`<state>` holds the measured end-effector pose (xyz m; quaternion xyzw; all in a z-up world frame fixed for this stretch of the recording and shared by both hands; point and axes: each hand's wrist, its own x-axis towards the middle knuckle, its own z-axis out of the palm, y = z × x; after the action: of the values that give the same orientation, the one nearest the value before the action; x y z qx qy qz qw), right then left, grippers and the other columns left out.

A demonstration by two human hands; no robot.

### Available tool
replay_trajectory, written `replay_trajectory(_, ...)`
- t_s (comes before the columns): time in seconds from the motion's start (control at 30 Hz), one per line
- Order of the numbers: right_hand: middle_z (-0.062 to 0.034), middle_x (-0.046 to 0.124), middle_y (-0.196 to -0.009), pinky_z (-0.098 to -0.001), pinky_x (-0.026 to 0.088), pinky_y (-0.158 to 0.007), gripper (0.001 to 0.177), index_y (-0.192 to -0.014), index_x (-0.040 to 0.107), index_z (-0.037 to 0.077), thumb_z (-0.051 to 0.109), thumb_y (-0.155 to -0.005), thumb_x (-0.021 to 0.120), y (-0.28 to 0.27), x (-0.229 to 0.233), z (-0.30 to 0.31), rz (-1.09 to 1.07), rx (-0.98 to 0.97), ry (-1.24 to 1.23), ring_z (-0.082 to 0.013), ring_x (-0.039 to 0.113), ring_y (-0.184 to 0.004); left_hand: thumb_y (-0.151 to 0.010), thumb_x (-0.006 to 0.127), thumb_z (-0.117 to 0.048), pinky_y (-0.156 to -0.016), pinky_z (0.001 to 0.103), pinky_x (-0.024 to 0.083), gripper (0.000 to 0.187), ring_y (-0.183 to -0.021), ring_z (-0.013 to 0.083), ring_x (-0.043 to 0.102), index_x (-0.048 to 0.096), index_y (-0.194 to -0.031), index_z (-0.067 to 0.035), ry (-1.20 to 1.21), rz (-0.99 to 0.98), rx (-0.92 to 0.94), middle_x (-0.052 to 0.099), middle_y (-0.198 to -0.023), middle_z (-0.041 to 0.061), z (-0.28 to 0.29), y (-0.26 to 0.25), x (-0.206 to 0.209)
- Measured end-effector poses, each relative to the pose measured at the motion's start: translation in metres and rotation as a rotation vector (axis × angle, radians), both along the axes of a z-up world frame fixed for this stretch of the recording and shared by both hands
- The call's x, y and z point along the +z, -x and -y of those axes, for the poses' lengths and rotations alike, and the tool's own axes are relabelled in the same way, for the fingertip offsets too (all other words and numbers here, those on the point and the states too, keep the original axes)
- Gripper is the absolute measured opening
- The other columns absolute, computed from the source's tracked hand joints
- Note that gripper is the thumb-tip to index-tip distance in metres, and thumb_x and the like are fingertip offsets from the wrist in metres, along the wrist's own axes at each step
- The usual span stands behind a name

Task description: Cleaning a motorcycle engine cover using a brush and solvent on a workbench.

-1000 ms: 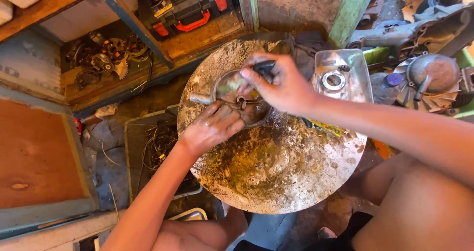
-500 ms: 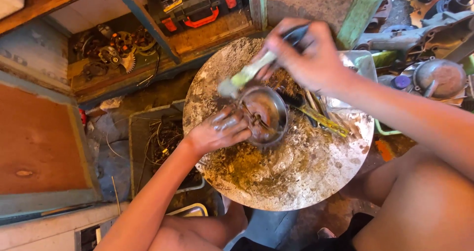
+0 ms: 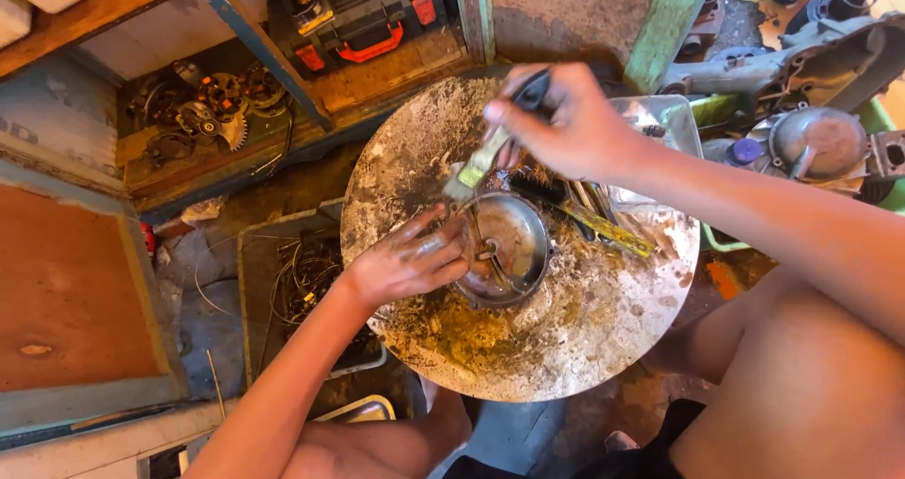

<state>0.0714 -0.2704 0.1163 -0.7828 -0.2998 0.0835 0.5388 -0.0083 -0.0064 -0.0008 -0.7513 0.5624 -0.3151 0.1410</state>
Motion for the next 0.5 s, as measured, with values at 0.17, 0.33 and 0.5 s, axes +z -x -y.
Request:
replay_trajectory(0.17,-0.0088,0.067,-0.081,-0.0162,0.061,-0.06,0.015,-0.094,0.062,-0.001,0.007,-0.105,0.054,-0.019,-0.019,0.007,0.04,-0.055,-0.007,-0.0142,0.068,-0.069,-0.093,0.059,-0.007,-0.114,0.043,0.048,0.019,-0.125,0.0215,0.063,0.056,-0.11,-0.016,0.087,-0.076,-0.021,0.065,-0.118,0.004,0.003,0.005,0.011)
replay_trajectory(0.33,-0.0158,0.069,-0.081,-0.0178,0.067,-0.054,0.019,-0.092,0.06,-0.004,0.006,-0.107,0.052,-0.016,-0.018,0.008,-0.043,-0.091,-0.157,-0.0192,0.072,-0.063,-0.091,0.073,-0.01,-0.111,0.039,0.051,0.019,-0.118,0.0199,0.066,0.061,-0.101,-0.02,0.07,-0.08,0.016,0.071,-0.11,0.0,-0.004,0.005,0.011)
replay_trajectory(0.5,-0.0095,0.068,-0.084,-0.0178,0.068,-0.055,0.017,-0.098,0.057,0.001,0.015,-0.107,0.054,-0.029,-0.022,0.021,-0.246,-0.333,0.073,-0.0169,0.074,-0.062,-0.095,0.076,-0.018,-0.111,0.044,0.054,0.036,-0.122,0.0277,0.068,0.058,-0.126,-0.018,0.101,-0.195,0.05,0.07,-0.126,0.009,-0.013,0.006,0.001)
